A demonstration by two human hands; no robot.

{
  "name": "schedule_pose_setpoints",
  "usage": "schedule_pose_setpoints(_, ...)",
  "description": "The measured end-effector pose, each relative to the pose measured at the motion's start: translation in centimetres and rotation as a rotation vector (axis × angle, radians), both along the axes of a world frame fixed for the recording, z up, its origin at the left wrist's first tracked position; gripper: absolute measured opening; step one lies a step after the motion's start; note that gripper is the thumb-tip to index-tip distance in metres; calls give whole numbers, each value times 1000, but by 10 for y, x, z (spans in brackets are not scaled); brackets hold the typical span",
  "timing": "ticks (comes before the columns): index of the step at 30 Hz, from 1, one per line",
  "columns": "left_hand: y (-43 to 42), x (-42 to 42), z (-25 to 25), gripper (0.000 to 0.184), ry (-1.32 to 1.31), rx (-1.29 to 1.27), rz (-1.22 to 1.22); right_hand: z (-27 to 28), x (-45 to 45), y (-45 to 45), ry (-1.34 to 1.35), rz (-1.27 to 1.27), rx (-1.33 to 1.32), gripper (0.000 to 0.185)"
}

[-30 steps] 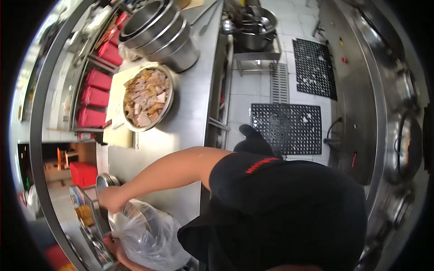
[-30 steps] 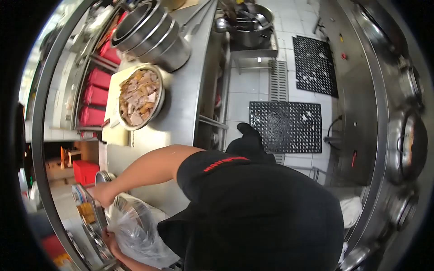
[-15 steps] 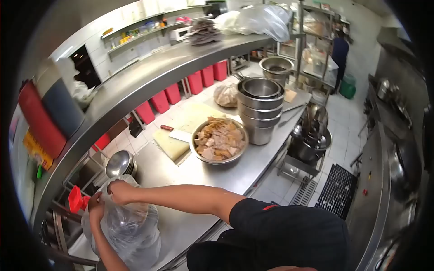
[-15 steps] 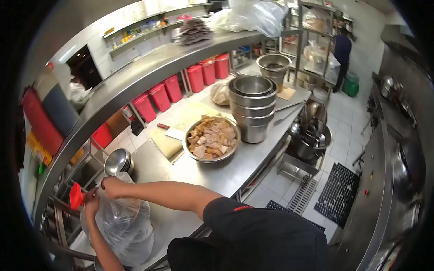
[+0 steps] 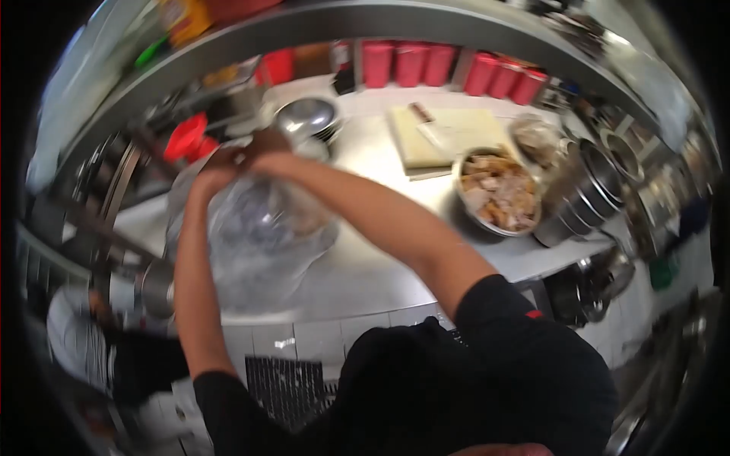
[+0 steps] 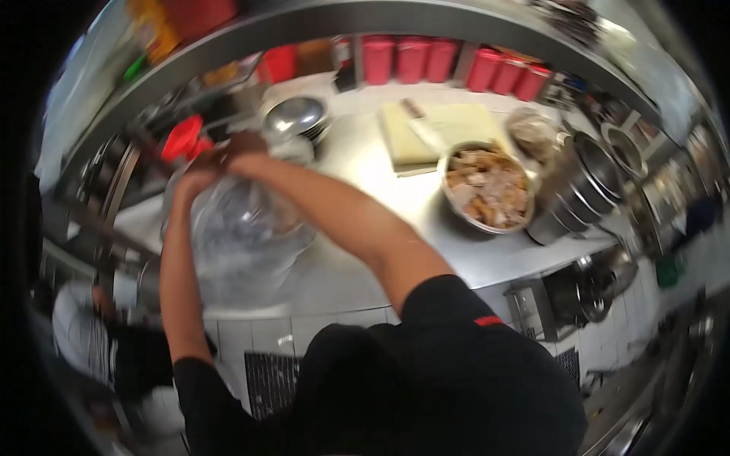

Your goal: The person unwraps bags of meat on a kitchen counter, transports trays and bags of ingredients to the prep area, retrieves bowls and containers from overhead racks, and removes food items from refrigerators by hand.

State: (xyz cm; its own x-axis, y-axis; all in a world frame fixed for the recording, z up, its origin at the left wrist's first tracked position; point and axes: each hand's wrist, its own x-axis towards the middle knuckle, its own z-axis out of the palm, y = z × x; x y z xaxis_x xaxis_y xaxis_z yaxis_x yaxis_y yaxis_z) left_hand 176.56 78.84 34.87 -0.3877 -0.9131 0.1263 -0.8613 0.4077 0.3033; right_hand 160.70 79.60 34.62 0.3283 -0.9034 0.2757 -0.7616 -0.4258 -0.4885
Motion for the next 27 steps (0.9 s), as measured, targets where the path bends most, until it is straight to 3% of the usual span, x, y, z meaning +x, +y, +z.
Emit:
schedule_pose_setpoints(1, -3, 1, -2, 41, -72, 15, 21, 12, -2, 7, 26, -65, 126, 45)
schedule_pose_setpoints(2, 4, -5, 7, 41, 37, 100, -63, 11, -3, 4, 12, -73, 152, 48)
schedule_pose_setpoints(6, 3, -4, 5, 39, 148, 212, -69, -6, 0, -12, -78, -97, 105, 49)
schedule_pose_setpoints(8, 4, -5, 1, 36, 61, 83, -14, 1, -7, -2, -160, -79, 147, 51)
schedule_pose_setpoints(10, 6, -5, -9, 33, 134, -11, 0, -25, -11, -15, -496, -9, 115, 47)
schedule_pose_setpoints(16, 18, -17, -14, 28, 258, -174, 107, -22, -24, -7, -962, 228, 540, 37)
schedule_pose_setpoints(21, 17, -17, -24, 27, 337, -269, 135, -33, -32, -22, -1136, 283, 735, 28)
schedule_pose_setpoints(24, 9, -14, -21, 29, 334, -85, 166, -29, -35, -20, -1207, 341, 781, 27)
schedule_pose_setpoints(27, 12, -7, -7, 31, 673, 293, 114, -23, -38, -16, -1166, 322, 761, 29)
